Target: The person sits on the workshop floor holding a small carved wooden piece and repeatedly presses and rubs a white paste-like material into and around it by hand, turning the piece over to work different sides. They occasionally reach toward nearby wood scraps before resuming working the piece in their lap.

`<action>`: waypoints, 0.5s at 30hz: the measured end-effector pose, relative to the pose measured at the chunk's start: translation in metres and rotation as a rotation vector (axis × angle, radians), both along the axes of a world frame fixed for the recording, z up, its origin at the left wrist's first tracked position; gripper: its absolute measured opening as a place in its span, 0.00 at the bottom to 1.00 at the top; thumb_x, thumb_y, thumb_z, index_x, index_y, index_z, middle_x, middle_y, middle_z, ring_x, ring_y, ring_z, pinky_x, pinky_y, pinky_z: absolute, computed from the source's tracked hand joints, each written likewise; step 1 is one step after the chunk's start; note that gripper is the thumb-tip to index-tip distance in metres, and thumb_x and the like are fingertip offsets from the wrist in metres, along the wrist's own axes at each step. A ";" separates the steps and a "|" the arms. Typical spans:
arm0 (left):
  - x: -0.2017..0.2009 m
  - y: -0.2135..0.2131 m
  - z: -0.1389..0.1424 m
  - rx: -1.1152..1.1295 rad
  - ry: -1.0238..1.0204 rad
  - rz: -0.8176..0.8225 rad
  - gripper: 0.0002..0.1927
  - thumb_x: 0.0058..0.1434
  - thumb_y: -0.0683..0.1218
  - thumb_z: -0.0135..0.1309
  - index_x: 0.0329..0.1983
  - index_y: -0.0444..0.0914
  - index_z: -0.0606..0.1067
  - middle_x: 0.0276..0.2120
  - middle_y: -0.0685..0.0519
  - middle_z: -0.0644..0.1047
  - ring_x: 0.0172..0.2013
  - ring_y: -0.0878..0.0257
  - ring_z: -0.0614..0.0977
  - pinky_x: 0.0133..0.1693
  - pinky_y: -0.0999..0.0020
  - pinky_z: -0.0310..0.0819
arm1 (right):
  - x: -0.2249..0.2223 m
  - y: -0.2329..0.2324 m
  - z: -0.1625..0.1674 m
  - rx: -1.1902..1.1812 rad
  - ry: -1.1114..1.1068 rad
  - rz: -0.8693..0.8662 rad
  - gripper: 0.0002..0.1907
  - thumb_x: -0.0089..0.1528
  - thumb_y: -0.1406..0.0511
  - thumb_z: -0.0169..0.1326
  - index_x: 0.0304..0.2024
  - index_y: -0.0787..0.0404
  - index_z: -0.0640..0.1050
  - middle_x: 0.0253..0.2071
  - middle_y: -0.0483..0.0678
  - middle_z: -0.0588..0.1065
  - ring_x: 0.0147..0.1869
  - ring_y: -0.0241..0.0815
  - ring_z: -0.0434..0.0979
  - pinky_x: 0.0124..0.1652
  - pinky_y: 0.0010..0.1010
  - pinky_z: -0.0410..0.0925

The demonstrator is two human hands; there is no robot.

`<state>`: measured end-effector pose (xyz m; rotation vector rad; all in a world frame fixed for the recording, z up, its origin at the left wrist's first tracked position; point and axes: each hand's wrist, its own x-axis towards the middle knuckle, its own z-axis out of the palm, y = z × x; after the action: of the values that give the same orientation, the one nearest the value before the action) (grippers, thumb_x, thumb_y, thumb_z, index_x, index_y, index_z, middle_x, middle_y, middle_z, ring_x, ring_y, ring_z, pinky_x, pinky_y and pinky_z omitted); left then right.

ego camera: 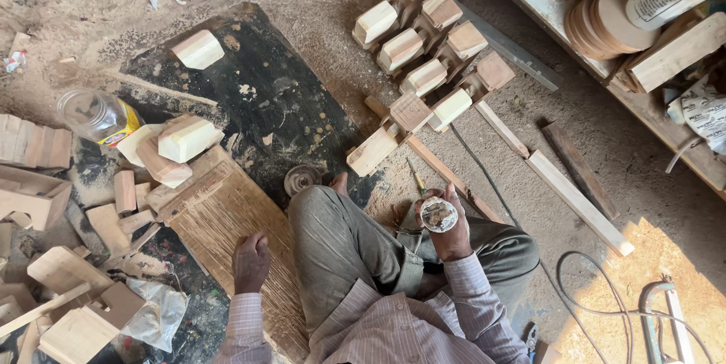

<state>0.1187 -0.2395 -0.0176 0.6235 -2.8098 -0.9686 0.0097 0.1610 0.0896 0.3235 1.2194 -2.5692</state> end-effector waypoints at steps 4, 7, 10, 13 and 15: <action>-0.004 -0.002 0.014 0.638 -0.020 0.226 0.20 0.61 0.55 0.54 0.50 0.37 0.77 0.31 0.56 0.79 0.21 0.65 0.83 0.23 0.67 0.79 | 0.000 -0.001 0.003 0.006 -0.001 0.012 0.30 0.75 0.48 0.35 0.43 0.66 0.75 0.31 0.57 0.77 0.33 0.47 0.77 0.32 0.32 0.70; -0.010 0.000 0.004 0.881 -0.092 0.483 0.23 0.73 0.57 0.50 0.32 0.34 0.76 0.19 0.48 0.74 0.15 0.63 0.70 0.17 0.67 0.62 | 0.002 -0.003 -0.002 0.025 -0.061 -0.167 0.19 0.73 0.51 0.37 0.41 0.55 0.71 0.37 0.50 0.78 0.35 0.49 0.78 0.28 0.36 0.68; -0.010 0.008 -0.020 1.539 0.161 0.727 0.10 0.69 0.45 0.51 0.30 0.41 0.73 0.22 0.55 0.70 0.22 0.65 0.74 0.22 0.68 0.67 | 0.001 0.000 -0.009 0.029 -0.111 -0.093 0.28 0.76 0.47 0.36 0.43 0.62 0.74 0.33 0.56 0.76 0.35 0.49 0.76 0.31 0.34 0.69; -0.025 -0.001 -0.020 1.439 0.204 0.708 0.06 0.65 0.37 0.48 0.32 0.33 0.73 0.27 0.52 0.75 0.30 0.59 0.81 0.36 0.61 0.79 | -0.002 0.004 -0.014 -0.072 -0.022 0.004 0.30 0.78 0.46 0.36 0.44 0.64 0.75 0.34 0.58 0.76 0.32 0.48 0.73 0.30 0.33 0.66; -0.062 -0.025 0.009 1.475 0.187 0.695 0.13 0.65 0.33 0.53 0.30 0.33 0.61 0.28 0.52 0.67 0.31 0.55 0.81 0.48 0.54 0.85 | -0.003 0.004 -0.016 -0.033 -0.043 0.030 0.31 0.77 0.45 0.36 0.44 0.64 0.75 0.33 0.58 0.76 0.31 0.49 0.72 0.29 0.31 0.64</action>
<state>0.0566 -0.2642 -0.0083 1.3009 -1.0561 -2.4742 0.0062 0.1653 0.0740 0.3495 1.1566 -2.5404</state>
